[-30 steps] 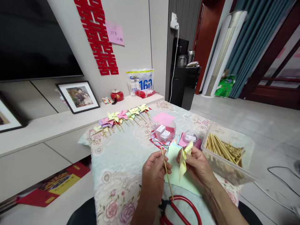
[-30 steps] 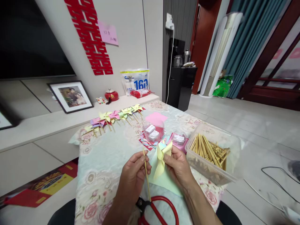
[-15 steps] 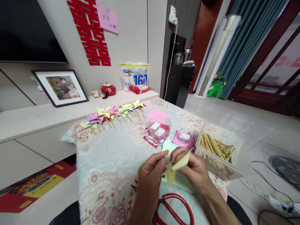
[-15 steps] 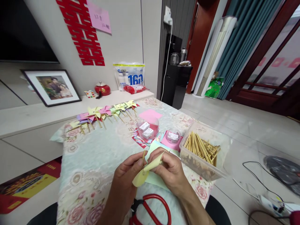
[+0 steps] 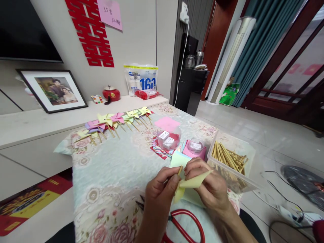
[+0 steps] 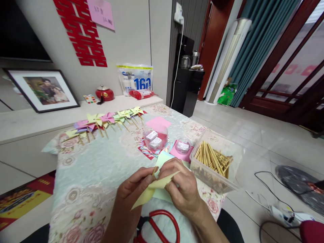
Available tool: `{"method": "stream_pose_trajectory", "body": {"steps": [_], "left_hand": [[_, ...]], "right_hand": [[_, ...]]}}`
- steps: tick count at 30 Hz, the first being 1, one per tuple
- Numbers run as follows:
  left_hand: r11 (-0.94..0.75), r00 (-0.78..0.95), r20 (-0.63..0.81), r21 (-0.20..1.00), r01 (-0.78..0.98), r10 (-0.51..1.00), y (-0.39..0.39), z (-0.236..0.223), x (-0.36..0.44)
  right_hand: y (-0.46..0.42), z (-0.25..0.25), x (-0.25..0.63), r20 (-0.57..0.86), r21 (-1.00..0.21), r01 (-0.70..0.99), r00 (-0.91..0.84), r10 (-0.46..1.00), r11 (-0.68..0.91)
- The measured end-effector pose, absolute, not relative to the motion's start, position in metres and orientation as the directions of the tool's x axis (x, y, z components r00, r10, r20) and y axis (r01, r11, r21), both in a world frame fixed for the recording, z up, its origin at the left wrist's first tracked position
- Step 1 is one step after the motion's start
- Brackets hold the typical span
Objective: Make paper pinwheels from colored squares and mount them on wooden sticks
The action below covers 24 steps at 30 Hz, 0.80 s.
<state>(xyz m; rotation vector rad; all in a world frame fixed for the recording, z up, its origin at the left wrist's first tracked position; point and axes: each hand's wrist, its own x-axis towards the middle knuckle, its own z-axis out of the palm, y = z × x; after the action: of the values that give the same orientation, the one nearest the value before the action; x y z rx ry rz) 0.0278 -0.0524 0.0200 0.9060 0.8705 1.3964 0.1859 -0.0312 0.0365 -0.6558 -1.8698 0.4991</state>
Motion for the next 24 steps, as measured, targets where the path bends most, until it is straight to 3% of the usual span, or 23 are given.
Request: {"method": "stream_pose_trajectory", "body": {"steps": [5,9,13,24], "left_hand": [[-0.111,-0.086,0.087,0.935,-0.336,0.992,-0.051,0.020,0.027],[-0.132,-0.124,0.099,0.947,-0.292,0.987,-0.049,0.020,0.027],[-0.178,-0.133,0.152,0.961,-0.213,0.979,-0.048,0.020,0.028],[-0.228,-0.107,0.213,0.960,-0.163,0.971,-0.050,0.022,0.028]], "right_hand": [[-0.030,0.038,0.189,0.690,-0.627,0.162,-0.339,0.639,0.762],[-0.029,0.039,0.193,0.633,-0.708,0.084,-0.366,0.682,0.702],[-0.027,0.035,0.196,0.581,-0.790,-0.020,-0.345,0.738,0.613],[-0.021,0.024,0.192,0.526,-0.850,-0.141,-0.282,0.802,0.508]]}}
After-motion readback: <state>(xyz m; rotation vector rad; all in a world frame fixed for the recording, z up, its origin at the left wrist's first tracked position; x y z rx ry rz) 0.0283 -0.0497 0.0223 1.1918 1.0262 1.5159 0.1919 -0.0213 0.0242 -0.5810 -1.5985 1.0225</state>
